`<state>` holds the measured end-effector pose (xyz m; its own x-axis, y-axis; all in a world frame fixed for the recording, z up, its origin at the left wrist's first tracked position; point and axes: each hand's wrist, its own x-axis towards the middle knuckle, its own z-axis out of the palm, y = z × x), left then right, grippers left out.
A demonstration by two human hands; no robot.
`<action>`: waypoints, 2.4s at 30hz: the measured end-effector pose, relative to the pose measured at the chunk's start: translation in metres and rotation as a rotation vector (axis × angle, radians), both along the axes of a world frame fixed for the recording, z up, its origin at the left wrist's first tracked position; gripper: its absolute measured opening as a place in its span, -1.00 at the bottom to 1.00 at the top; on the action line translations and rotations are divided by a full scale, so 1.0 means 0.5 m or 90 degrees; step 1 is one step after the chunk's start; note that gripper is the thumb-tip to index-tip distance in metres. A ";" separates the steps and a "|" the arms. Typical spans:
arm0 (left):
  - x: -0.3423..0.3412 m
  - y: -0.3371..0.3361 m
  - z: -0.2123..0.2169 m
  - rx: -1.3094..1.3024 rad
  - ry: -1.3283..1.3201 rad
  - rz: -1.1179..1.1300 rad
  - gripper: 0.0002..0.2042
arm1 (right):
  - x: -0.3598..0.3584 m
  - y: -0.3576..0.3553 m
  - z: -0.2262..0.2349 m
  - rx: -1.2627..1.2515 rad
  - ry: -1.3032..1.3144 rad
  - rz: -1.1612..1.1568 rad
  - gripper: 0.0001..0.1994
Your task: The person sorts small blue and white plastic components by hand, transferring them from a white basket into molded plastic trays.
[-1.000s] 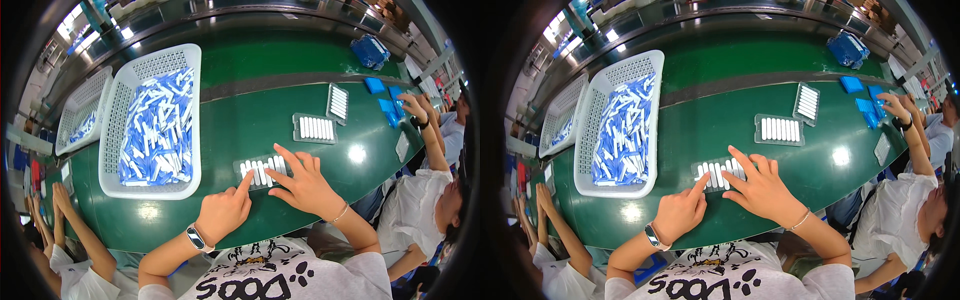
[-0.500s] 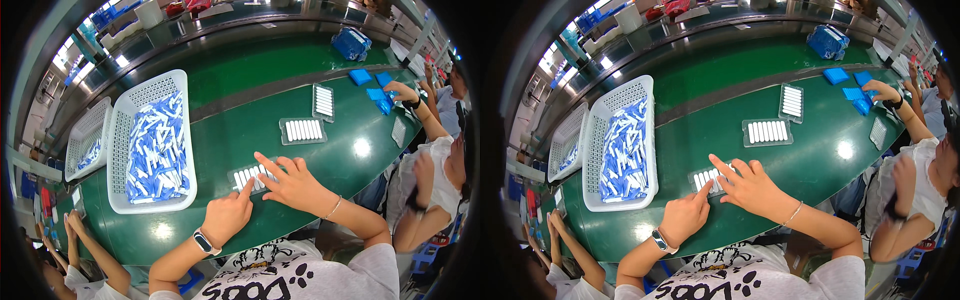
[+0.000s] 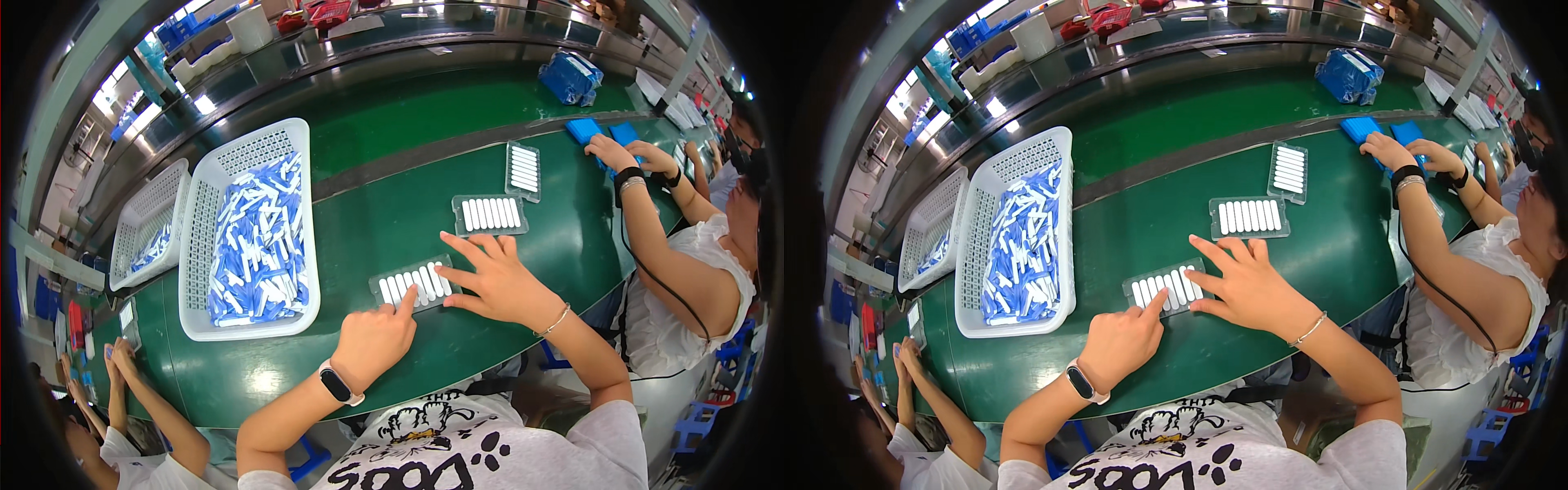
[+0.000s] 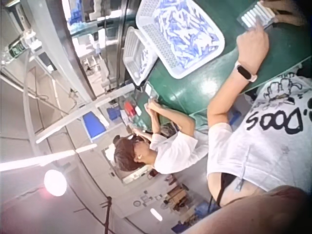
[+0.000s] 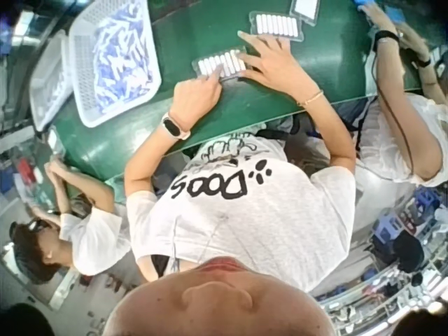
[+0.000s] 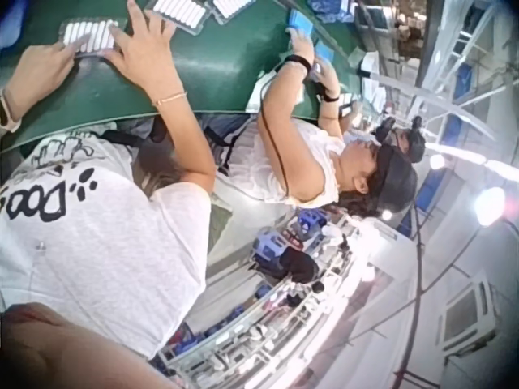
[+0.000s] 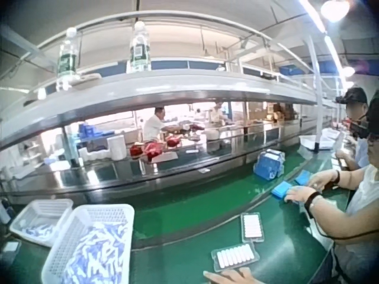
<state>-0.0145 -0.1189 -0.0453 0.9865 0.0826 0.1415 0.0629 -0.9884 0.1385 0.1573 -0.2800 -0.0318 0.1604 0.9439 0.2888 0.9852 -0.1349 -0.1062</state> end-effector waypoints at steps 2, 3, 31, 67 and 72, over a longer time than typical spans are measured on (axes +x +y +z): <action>0.001 -0.002 -0.002 0.003 -0.004 0.007 -0.58 | -0.008 0.000 -0.005 0.009 -0.002 0.021 -0.57; 0.000 -0.003 -0.002 0.004 -0.009 0.013 -0.58 | -0.012 0.000 -0.010 0.016 -0.003 0.042 -0.56; 0.025 0.033 0.033 -0.018 0.133 0.108 -0.08 | 0.206 -0.031 -0.026 -0.142 0.116 -0.138 -0.21; -0.191 0.263 0.109 -1.662 -0.571 0.044 -0.60 | -0.135 0.451 0.081 0.076 0.218 0.334 -0.74; -0.295 0.316 0.156 -1.122 -0.942 0.311 -0.70 | -0.326 0.665 0.005 -0.147 0.208 0.374 -0.48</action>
<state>-0.1622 0.0390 0.0327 0.2023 0.9789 0.0275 -0.7303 0.1321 0.6702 -0.0059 0.0523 -0.0293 -0.3500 0.9319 0.0954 0.8245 0.3548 -0.4408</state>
